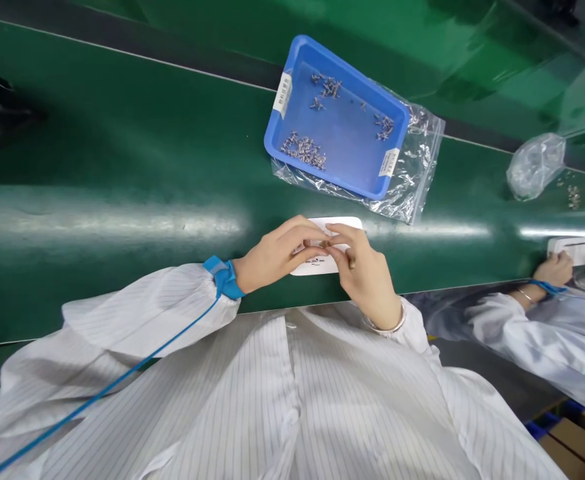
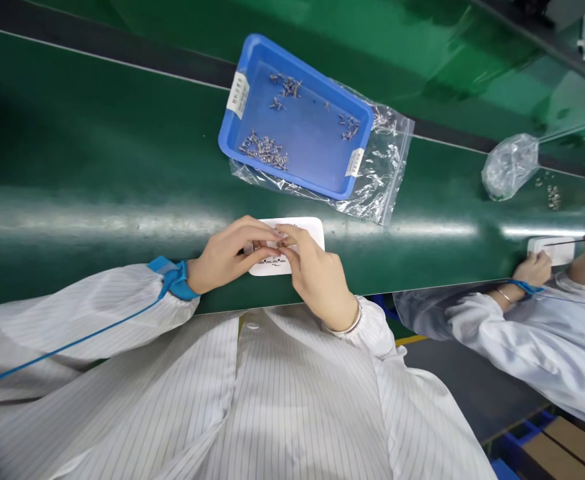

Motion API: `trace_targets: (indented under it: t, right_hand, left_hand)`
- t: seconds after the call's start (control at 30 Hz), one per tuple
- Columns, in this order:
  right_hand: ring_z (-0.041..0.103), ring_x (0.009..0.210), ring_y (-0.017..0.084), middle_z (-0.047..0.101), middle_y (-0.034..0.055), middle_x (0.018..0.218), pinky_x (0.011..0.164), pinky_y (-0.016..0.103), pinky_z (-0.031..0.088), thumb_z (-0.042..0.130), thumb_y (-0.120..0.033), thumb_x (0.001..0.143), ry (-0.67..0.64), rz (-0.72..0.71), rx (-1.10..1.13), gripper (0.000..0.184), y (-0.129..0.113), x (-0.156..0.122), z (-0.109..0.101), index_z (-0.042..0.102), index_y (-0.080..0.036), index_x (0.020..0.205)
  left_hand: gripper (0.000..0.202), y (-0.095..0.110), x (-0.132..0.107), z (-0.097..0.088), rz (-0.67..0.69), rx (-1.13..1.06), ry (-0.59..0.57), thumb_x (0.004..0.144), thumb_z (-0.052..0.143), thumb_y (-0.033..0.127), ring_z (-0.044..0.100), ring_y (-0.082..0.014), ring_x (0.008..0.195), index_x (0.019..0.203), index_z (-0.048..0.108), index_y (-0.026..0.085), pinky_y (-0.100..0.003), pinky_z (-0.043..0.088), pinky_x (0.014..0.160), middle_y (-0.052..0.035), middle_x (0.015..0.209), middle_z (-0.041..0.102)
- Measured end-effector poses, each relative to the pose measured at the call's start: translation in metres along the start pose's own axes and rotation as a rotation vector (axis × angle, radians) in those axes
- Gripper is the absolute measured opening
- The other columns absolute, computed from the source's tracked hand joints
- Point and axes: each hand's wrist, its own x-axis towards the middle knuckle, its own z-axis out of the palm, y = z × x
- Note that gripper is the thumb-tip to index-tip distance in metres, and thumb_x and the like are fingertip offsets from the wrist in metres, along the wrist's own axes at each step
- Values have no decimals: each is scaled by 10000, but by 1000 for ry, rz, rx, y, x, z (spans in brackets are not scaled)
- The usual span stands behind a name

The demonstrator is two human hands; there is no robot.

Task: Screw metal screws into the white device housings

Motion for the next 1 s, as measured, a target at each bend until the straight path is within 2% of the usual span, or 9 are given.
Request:
trace_targets:
  t: [0.1,0.23,0.37,0.57,0.7,0.83,0.9,1.0]
  right_hand:
    - [693,732,109,731,-21,973,577,227,492,498,-257,961,28,38,48,323,0,-1,-1,475,-266,1283]
    - [698,731,103,740,-33,983,624,230,524,487,-240,966,-12,-18,24,333,0,-2,-5,487,-288,1296]
    - [690,693,103,738,-30,1017,624,246,536,460,-223,971,-39,-17,8,346,-1,-4,-6,470,-299,1308]
    - [645,596,86,736,-26,964,568,238,510,487,-217,955,25,-29,97,277,0,-7,0,475,-265,1227]
    - [636,588,85,737,-42,894,556,225,493,501,-211,943,10,-26,163,265,2,-7,3,460,-260,1201]
    - [595,516,76,743,-48,882,545,228,486,545,-290,941,16,1,146,230,2,-7,1,485,-261,1161]
    - [597,518,74,748,-40,924,548,230,484,560,-327,938,54,8,84,212,2,-8,-1,518,-262,1135]
    - [611,551,69,745,-23,986,546,228,468,547,-336,947,141,-25,-46,130,5,-12,-3,600,-257,1036]
  left_hand:
    - [216,-1,2,-3,-76,-56,22,896,658,329,621,-116,789,1080,635,218,-234,517,693,-24,948,651]
    - [187,-2,5,-7,-126,-106,-10,880,664,401,625,-139,873,938,701,227,-260,521,751,-33,958,657]
    - [230,-1,7,-8,-185,-165,-26,870,668,437,626,-131,813,913,714,216,-242,513,674,-34,894,652]
    - [217,4,11,-10,-181,-223,-13,828,728,402,594,-103,699,783,701,192,-222,469,598,-15,794,635]
    - [185,4,15,-16,-217,-333,-96,831,733,363,611,-112,726,779,703,187,-230,485,625,-20,793,642]
    - [139,1,18,-24,-273,-456,-202,849,713,342,630,-125,755,826,721,205,-244,512,646,-26,836,649]
    - [162,0,18,-27,-301,-409,-159,846,711,372,626,-135,749,822,721,212,-262,519,640,-31,844,651]
    - [158,-2,17,-29,-253,-155,-41,859,694,390,622,-151,783,838,722,236,-304,533,703,-26,856,660]
